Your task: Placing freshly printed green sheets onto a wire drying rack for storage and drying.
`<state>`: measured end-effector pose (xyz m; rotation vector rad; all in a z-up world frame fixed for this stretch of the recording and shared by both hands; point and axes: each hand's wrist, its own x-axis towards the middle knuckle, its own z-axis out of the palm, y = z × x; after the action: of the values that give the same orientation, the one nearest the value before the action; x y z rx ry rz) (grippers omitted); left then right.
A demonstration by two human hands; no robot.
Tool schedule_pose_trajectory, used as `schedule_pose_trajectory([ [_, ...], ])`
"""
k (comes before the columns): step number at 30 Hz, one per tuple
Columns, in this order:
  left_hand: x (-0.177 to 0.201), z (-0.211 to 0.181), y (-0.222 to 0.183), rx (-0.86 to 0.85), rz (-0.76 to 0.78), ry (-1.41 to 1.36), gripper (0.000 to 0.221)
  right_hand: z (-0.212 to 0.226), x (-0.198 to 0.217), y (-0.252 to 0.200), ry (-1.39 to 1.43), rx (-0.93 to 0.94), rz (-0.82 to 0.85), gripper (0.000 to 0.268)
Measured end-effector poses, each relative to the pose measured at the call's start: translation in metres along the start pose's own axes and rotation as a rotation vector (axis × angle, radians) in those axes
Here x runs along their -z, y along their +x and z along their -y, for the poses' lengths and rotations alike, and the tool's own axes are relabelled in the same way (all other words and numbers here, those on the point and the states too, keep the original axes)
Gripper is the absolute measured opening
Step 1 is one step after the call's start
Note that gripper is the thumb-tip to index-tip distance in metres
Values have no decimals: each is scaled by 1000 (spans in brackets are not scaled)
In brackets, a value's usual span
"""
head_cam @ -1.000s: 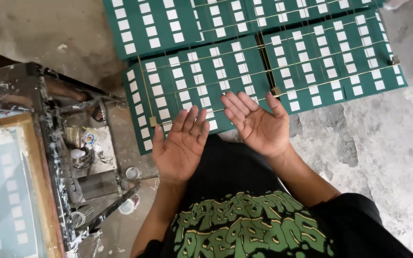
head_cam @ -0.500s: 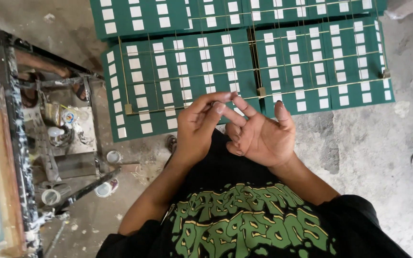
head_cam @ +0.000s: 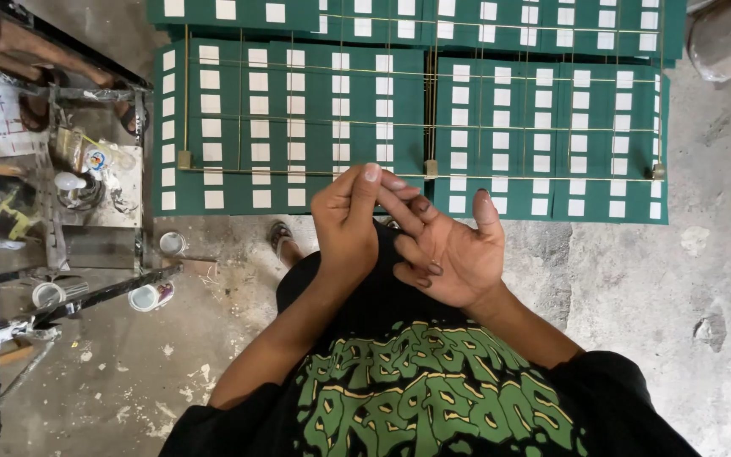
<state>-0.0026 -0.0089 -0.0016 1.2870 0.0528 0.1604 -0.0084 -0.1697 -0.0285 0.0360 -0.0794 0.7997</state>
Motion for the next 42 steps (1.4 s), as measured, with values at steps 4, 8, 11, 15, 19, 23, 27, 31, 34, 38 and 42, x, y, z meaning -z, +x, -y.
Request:
schedule_pose_trajectory([
  [4,-18,-8,-9,13,70,72,23,16,7,-18,-506,205,-102,51],
  [8,-32,-23,-15,-49,133,314,45,26,-29,-16,-1338,504,-312,30],
  [11,-30,-19,-20,-25,161,393,63,29,-27,-20,-1425,457,-275,21],
  [15,-25,-16,-22,15,157,383,66,30,-33,-24,-1531,360,-384,16],
  [19,-16,-16,-25,4,159,356,67,27,-29,-24,-1441,238,-445,24],
  [23,0,-16,-23,97,120,104,56,24,-16,-13,-1339,289,-395,26],
  [27,57,-2,-28,125,5,48,31,29,5,-9,-1381,348,-468,22],
  [31,110,-11,-30,168,-216,203,20,23,33,-14,-1374,256,-556,18],
  [34,139,-8,-31,277,-272,301,20,7,47,-19,-1264,152,-562,17],
  [38,154,-8,-25,298,-153,272,18,-31,51,-21,-1124,90,-581,13],
  [42,160,-13,-13,370,-24,269,17,-55,52,-16,-1100,165,-620,11],
])
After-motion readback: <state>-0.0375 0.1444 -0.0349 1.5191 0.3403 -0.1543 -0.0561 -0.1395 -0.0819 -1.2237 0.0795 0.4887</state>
